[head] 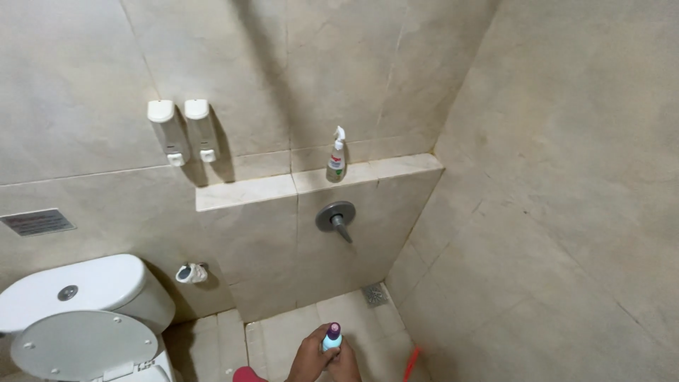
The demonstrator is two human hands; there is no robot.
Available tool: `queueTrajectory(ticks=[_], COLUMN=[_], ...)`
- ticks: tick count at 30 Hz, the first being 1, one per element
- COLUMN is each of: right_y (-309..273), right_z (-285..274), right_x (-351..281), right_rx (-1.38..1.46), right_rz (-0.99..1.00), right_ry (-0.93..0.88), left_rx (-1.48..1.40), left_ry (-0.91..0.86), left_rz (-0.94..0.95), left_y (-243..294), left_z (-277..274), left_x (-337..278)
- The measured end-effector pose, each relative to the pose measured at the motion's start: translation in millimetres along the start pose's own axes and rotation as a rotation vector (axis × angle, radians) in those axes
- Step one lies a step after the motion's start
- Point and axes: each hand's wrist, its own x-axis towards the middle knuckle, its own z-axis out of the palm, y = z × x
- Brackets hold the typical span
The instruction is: The person cleans a bathroom by first picking up a bottle of liquid and placing it on the toilet tank. They then use a pink sponge to wipe a wall shelf and a red brush to scrub the tiled floor and the base of the wall.
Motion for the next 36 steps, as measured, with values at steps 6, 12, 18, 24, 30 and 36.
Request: queueTrajectory(ticks=[6,12,18,24,30,36], right_y=[-27,-44,-51,-45,-31,-45], right_z=[38,77,112,139,168,198], right_x=[19,27,35,46,67,89], right_rx=[-0.077,-0.217,-0.110,-0.177,-0.186,-0.156], right_rz=[-0.035,0.135,0.186,-0.021,0.033,-0.155], right_ry=[-0.055,-0.075,-0.264,-0.294,-0.437,-0.583], left_rx=[0.041,0.018,0.023,0.057,0.047,0.034], left_ry=[0.111,0.123,0.255,0.396,0.472,0.573], left_rz=[0.029,-0.128,-0.020,0.003,-0.150,-0.179], left_y=[-43,-11,-44,-80,-93,-120], left_z=[-26,-77,-98,-109,-129,-148], left_x=[15,2,-6,-9,-8,-9])
